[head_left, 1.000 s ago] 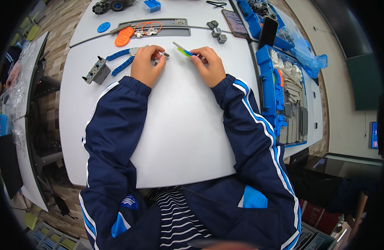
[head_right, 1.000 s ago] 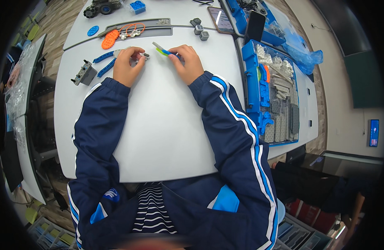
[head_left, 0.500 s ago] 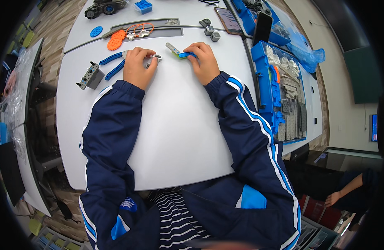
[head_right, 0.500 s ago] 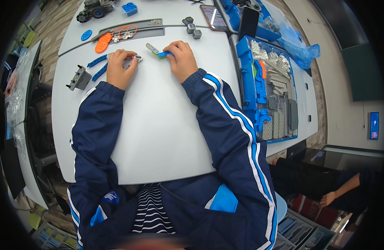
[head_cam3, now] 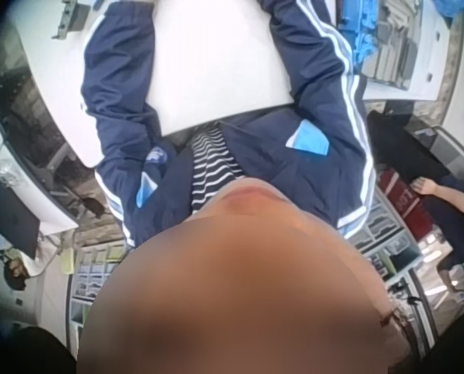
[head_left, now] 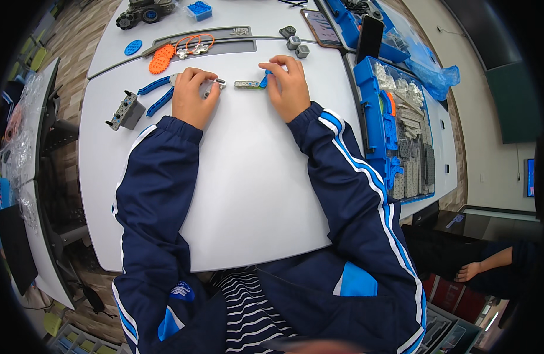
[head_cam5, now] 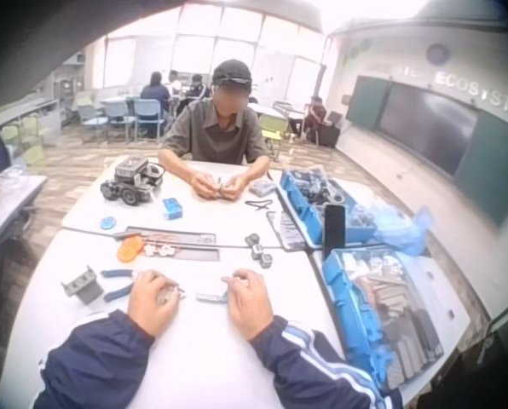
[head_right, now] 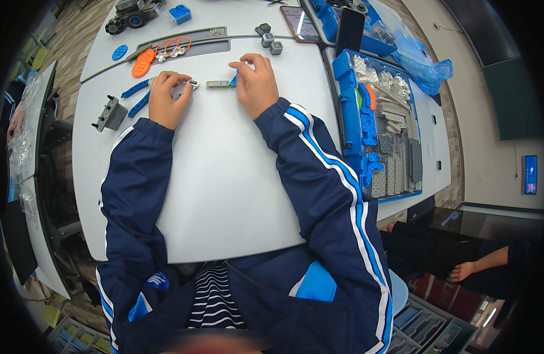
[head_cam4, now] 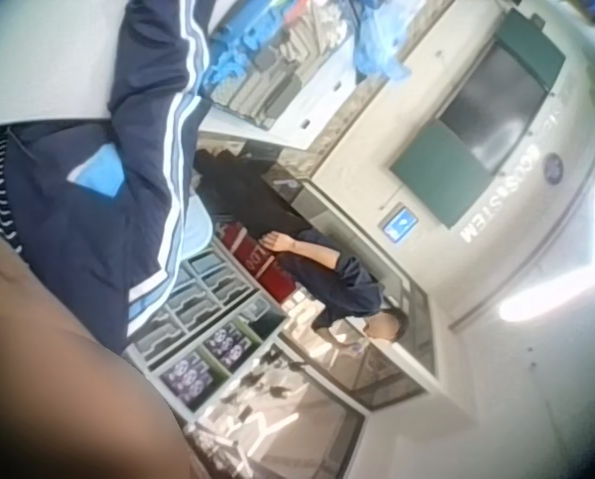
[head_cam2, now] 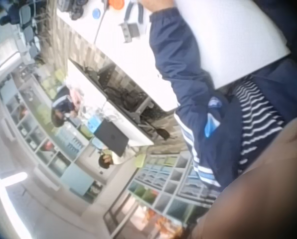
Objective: The person assembles small mechanical components on a white table, connecting grey and blue plastic pieces by hand. They handle multiple small parts, aligning and snapping them together while occasionally referencing a tablet on the table.
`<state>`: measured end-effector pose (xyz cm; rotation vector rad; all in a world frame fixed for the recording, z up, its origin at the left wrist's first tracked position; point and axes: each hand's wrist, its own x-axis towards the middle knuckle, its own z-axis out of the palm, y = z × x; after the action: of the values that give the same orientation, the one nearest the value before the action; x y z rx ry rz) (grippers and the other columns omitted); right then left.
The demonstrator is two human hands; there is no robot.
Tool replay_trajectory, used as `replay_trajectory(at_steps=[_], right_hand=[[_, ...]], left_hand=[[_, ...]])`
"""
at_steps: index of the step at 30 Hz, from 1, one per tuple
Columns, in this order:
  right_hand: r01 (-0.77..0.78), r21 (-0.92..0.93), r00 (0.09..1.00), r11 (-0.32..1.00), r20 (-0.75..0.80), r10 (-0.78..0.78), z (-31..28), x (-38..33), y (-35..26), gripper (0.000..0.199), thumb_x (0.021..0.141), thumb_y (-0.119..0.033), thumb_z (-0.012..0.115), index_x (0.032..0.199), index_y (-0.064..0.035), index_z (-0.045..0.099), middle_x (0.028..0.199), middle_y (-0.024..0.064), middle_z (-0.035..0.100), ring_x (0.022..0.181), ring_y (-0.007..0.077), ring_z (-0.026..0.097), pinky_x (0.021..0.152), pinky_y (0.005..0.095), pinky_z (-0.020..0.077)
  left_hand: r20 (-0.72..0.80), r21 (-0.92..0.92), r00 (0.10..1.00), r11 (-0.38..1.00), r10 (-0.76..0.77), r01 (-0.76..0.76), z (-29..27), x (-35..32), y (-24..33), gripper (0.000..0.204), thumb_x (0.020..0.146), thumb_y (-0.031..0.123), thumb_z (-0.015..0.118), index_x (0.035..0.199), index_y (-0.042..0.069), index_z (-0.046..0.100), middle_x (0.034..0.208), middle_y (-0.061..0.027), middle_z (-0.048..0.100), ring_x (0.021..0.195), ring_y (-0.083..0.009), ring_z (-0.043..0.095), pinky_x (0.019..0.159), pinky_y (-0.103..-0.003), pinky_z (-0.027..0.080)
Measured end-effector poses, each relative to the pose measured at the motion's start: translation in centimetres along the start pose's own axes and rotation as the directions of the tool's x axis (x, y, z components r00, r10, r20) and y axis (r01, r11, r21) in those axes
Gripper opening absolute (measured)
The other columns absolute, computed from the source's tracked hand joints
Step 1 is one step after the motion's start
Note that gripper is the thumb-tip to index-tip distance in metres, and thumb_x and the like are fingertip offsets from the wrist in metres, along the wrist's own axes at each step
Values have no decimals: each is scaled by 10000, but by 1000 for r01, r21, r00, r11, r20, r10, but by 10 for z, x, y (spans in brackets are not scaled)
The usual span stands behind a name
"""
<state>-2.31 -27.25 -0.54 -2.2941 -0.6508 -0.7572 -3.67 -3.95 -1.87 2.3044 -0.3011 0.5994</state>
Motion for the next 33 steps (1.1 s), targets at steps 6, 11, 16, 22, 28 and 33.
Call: replay_trajectory(at_steps=[6,11,16,22,28,33], right_hand=[[48,-7,973,999,228,-46,-3,-3,-19,195,861,-200,742,1021,-92,719,1068,130,572,987,298,570,817,390,473],[32,89,981,995,189,-49,2,-4,-11,148,873,-165,724,969,-53,721,1097,134,590,998,288,599,868,373,494],[-57,158,986,986,164,31,6,-5,-3,106,860,-105,700,946,-47,722,1087,115,578,998,282,605,887,387,488],[-141,182,979,973,175,109,7,-6,0,173,852,-23,642,1002,1,726,1052,138,563,989,292,601,869,365,508],[-136,157,980,978,168,109,6,-6,-2,184,841,-82,690,1009,-15,725,994,133,548,943,293,587,842,379,503],[-129,-13,981,992,145,129,1,-5,-2,191,830,-158,745,983,-45,730,928,112,528,916,287,561,808,391,487]], left_hand=[[-4,1,1000,1000,13,-13,0,0,-1,134,825,120,708,948,69,729,982,-74,599,974,-252,565,851,-357,471],[-3,8,1000,1000,9,-9,0,0,0,134,825,118,709,949,70,729,984,-75,600,977,-251,569,853,-358,471],[-9,-14,1000,1000,-1,1,0,-1,0,129,831,116,706,948,67,727,993,-76,602,979,-249,572,858,-359,474],[-30,18,999,999,39,-39,2,-1,-5,144,843,133,714,978,85,728,995,-49,599,941,-207,555,765,-323,462],[-23,8,1000,1000,20,-20,2,-1,-4,135,830,133,718,947,67,713,993,-71,598,970,-240,566,833,-351,470],[-9,-16,1000,1000,1,-1,0,0,0,152,810,139,735,919,50,679,985,-85,593,968,-254,577,855,-365,472]])
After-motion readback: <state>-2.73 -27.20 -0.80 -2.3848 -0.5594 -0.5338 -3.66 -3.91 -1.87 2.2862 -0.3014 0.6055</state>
